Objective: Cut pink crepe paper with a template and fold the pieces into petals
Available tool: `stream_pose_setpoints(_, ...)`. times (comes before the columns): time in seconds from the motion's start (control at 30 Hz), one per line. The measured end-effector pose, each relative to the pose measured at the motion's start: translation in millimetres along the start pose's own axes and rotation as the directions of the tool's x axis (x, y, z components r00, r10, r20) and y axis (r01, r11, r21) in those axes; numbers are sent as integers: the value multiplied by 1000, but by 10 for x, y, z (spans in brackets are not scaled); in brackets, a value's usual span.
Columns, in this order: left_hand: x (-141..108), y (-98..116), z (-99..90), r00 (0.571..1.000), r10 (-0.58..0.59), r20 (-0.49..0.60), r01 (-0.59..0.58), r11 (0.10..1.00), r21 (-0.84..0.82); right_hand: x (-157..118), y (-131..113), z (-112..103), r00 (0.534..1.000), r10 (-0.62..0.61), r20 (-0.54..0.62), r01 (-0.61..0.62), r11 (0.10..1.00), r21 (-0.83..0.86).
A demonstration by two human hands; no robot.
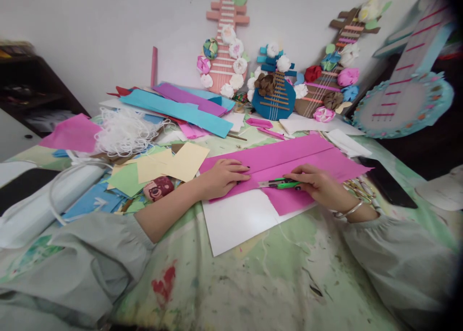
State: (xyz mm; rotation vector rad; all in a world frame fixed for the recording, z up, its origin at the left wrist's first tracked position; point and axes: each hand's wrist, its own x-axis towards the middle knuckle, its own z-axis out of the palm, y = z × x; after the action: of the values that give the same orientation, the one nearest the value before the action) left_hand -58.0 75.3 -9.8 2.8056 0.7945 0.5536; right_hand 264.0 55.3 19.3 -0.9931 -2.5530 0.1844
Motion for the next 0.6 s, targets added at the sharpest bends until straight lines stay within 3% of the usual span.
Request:
stream_pose_setpoints(0.27, -22, 74, -78, 998, -24, 56, 26, 999, -28, 21, -37, 1, 1000, 14, 0, -14, 1000, -11)
stream_pose_setpoints(0.6, -20, 106, -78, 999, -29, 30, 29, 999, -22, 88, -99, 11, 1000, -14, 28, 14, 1000, -23)
